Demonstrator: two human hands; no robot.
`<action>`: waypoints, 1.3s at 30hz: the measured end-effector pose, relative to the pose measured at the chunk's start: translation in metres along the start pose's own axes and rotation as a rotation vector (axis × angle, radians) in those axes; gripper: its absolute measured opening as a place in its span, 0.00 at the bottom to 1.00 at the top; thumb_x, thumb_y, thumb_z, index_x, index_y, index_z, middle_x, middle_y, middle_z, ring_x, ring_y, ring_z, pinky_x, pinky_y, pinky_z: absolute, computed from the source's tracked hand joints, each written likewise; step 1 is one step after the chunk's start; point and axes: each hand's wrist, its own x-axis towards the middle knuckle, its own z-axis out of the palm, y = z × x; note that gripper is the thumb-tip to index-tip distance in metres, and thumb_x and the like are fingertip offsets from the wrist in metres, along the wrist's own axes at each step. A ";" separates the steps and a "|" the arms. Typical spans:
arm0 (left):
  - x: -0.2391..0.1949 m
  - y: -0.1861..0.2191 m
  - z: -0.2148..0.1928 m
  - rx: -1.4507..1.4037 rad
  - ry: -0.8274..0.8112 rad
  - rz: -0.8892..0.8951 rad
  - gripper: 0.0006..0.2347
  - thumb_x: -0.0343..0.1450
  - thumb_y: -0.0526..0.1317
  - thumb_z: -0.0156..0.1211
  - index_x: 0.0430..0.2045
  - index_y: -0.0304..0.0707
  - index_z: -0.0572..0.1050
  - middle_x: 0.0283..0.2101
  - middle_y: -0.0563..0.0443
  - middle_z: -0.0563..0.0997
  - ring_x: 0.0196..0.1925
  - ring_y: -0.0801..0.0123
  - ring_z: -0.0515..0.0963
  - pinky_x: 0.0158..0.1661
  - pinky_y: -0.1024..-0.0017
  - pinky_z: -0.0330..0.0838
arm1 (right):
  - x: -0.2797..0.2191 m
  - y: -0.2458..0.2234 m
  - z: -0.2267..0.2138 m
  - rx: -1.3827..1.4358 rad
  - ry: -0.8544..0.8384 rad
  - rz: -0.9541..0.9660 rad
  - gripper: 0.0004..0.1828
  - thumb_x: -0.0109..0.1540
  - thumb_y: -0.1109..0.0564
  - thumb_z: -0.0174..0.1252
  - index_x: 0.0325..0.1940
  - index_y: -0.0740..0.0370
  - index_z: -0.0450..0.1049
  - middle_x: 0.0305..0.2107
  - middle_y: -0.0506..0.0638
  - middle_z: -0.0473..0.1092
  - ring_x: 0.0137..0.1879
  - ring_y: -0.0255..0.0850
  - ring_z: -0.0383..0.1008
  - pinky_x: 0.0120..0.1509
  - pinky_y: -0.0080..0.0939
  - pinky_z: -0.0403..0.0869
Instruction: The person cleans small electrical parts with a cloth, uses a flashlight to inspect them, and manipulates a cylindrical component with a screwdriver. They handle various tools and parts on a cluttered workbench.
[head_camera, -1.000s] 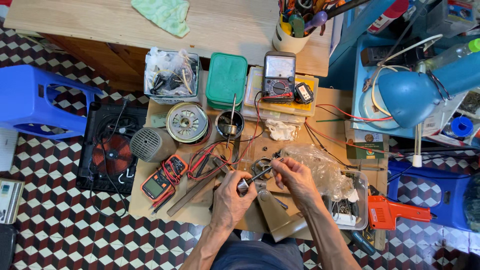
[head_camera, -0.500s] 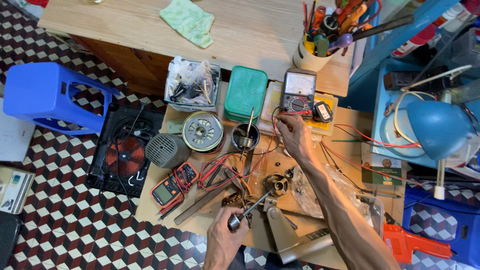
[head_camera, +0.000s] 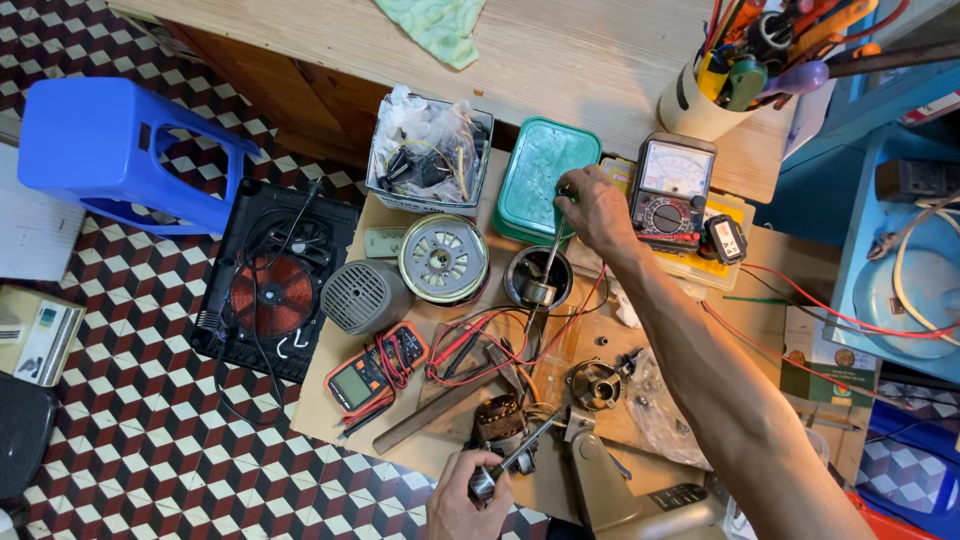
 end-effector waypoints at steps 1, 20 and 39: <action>0.003 0.007 -0.004 0.010 -0.032 -0.040 0.13 0.59 0.37 0.70 0.35 0.45 0.79 0.32 0.53 0.80 0.27 0.66 0.85 0.30 0.70 0.78 | 0.002 -0.004 -0.006 0.008 -0.005 -0.013 0.18 0.58 0.59 0.65 0.51 0.65 0.76 0.38 0.60 0.72 0.42 0.54 0.76 0.48 0.52 0.75; 0.041 0.044 0.032 -0.060 -0.224 0.080 0.09 0.68 0.40 0.66 0.36 0.35 0.79 0.24 0.58 0.72 0.25 0.79 0.70 0.27 0.77 0.66 | -0.350 -0.054 -0.078 0.470 0.428 0.896 0.13 0.67 0.55 0.57 0.53 0.63 0.77 0.35 0.51 0.79 0.39 0.32 0.79 0.43 0.34 0.75; 0.000 0.017 0.042 -0.157 -0.131 -0.200 0.10 0.68 0.41 0.65 0.36 0.34 0.79 0.23 0.61 0.68 0.25 0.82 0.67 0.26 0.80 0.62 | -0.221 0.100 0.028 0.287 -0.312 0.500 0.12 0.59 0.52 0.58 0.41 0.63 0.77 0.30 0.59 0.80 0.38 0.53 0.81 0.45 0.49 0.77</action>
